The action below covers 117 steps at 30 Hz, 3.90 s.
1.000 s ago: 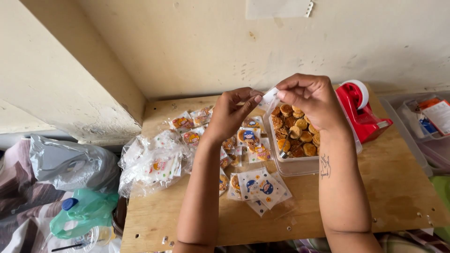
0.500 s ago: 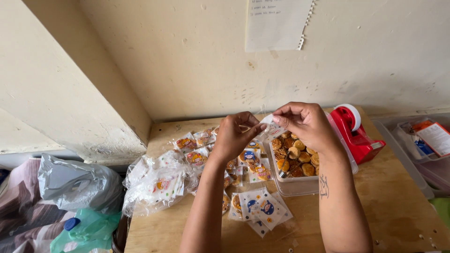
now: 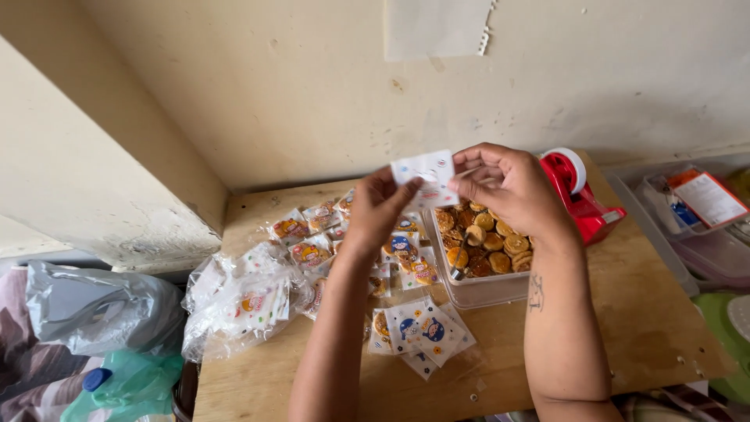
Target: The person packages small cookies into individual plastic pouches using tweezers and seals the pouches with tape.
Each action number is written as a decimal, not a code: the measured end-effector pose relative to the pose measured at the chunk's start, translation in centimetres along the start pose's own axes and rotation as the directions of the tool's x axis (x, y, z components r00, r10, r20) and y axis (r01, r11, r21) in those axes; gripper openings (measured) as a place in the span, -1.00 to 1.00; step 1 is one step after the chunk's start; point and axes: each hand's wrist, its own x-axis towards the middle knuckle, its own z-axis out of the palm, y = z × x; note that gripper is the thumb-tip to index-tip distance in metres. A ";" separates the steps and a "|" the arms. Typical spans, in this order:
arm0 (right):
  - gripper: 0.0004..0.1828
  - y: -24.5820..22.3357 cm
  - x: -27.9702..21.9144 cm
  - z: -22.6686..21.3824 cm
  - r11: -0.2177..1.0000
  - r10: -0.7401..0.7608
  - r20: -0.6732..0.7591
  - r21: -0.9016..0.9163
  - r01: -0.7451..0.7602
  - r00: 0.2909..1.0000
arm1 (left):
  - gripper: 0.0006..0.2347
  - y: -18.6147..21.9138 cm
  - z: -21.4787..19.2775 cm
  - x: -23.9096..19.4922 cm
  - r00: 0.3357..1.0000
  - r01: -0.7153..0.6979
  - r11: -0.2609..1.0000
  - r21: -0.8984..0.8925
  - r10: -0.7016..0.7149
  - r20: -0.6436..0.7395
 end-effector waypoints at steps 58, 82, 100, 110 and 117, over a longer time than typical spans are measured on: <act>-0.71 0.6 0.0 -10.9 -0.121 0.837 -0.059 -0.990 0.078 0.544 | -0.83 -7.4 1.7 3.0 0.928 0.189 0.769 -0.611 -0.343 -0.145; -0.68 3.6 0.9 -12.7 0.036 0.786 -0.009 -0.998 -0.060 0.618 | -0.66 -6.8 3.5 1.5 0.887 0.144 0.707 -0.692 -0.402 -0.227; -0.68 7.1 0.0 -12.2 -0.136 0.570 0.013 -0.985 0.109 0.822 | -0.74 -4.7 4.0 1.4 0.791 0.119 0.670 -0.733 -0.510 -0.338; -0.70 12.8 -2.8 -13.8 -0.121 0.355 0.222 -0.952 0.280 0.908 | -0.67 -4.9 4.2 1.4 0.813 0.129 0.704 -0.698 -0.479 -0.332; -0.85 13.7 -3.9 -13.7 -0.134 0.354 0.212 -0.953 0.273 0.911 | -0.67 -5.2 4.4 1.3 0.814 0.112 0.711 -0.694 -0.466 -0.346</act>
